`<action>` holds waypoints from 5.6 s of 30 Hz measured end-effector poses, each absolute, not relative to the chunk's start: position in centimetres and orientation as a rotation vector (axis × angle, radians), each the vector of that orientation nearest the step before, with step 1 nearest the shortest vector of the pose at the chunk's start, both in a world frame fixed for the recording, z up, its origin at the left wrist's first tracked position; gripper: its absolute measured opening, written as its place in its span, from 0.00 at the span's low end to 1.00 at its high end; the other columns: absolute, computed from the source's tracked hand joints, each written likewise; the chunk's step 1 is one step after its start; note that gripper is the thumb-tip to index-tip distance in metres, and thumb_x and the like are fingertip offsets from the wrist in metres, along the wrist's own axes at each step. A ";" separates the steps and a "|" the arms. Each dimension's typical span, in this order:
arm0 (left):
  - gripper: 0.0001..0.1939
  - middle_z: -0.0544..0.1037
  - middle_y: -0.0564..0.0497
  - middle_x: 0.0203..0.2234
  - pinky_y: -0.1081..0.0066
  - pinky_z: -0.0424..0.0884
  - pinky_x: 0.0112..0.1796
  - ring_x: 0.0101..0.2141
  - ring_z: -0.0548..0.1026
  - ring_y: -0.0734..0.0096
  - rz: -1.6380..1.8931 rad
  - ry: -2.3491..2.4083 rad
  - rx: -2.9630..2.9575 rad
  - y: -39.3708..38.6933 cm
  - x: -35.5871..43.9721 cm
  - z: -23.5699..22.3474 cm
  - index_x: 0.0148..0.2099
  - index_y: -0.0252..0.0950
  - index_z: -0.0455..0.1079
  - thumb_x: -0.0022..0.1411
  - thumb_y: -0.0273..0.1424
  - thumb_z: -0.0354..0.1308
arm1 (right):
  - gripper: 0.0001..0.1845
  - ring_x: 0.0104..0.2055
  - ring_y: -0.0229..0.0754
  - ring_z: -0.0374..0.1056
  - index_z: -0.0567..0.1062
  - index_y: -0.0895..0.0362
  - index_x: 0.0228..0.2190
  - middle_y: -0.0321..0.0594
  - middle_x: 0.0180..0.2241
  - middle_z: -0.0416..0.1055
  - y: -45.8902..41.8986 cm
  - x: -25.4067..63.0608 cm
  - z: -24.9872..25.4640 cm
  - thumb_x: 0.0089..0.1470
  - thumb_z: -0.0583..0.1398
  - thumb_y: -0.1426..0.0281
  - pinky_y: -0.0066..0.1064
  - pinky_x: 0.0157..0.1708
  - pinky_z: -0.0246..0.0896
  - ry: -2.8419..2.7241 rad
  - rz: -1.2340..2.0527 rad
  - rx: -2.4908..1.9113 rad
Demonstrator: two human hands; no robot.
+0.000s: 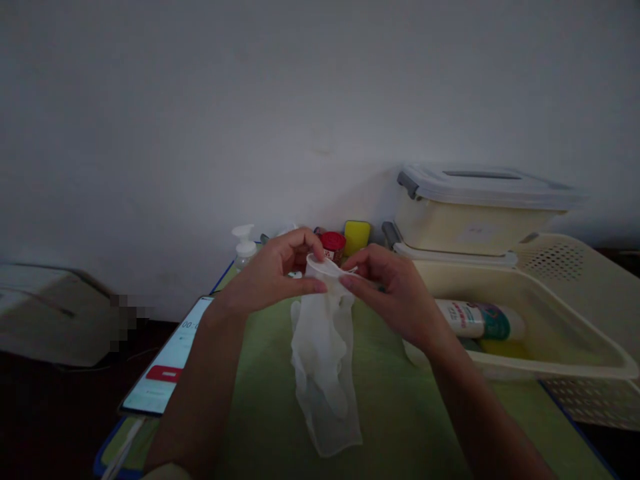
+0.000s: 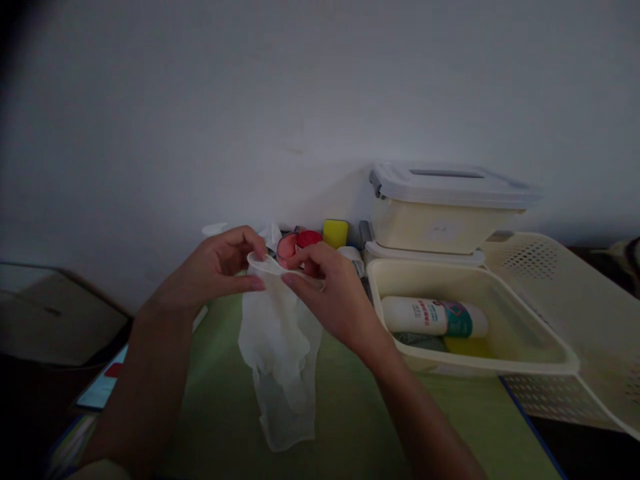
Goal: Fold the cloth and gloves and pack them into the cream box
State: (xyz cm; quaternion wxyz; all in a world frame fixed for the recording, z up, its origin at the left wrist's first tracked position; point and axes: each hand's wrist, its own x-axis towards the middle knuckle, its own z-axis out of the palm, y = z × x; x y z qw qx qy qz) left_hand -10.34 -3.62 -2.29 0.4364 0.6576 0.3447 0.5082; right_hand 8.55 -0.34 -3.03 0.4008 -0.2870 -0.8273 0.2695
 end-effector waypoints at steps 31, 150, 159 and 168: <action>0.16 0.74 0.56 0.25 0.79 0.67 0.28 0.26 0.71 0.79 1.633 0.985 1.395 -1.7 -7.0 -3.8 0.37 0.36 0.69 0.42 0.23 0.66 | 0.12 0.35 0.39 0.69 0.68 0.55 0.35 0.37 0.35 0.71 0.6 9.0 -3.3 0.47 0.63 0.68 0.32 0.37 0.64 -1.943 0.698 -0.634; 0.16 0.77 0.50 0.40 0.67 0.66 0.45 0.43 0.72 0.61 0.745 1.258 1.736 -14.3 -8.0 -16.2 0.42 0.43 0.73 0.47 0.35 0.66 | 0.18 0.37 0.43 0.71 0.67 0.56 0.38 0.41 0.35 0.73 -10.5 13.2 -16.4 0.46 0.51 0.85 0.34 0.36 0.68 -2.547 0.826 -0.897; 0.05 0.77 0.50 0.35 0.70 0.67 0.42 0.39 0.73 0.67 0.690 1.440 1.792 -13.0 -8.4 -15.2 0.38 0.38 0.69 0.60 0.29 0.54 | 0.13 0.35 0.41 0.71 0.67 0.55 0.30 0.42 0.34 0.73 -8.8 14.0 -15.9 0.55 0.48 0.82 0.32 0.34 0.67 -2.385 0.865 -0.774; 0.18 0.75 0.50 0.35 0.73 0.65 0.42 0.38 0.73 0.72 0.593 1.217 2.050 -12.7 -8.5 -16.1 0.30 0.36 0.73 0.57 0.16 0.44 | 0.11 0.43 0.42 0.69 0.74 0.58 0.33 0.43 0.41 0.73 -9.3 14.0 -16.0 0.49 0.57 0.83 0.33 0.43 0.66 -2.540 0.866 -0.792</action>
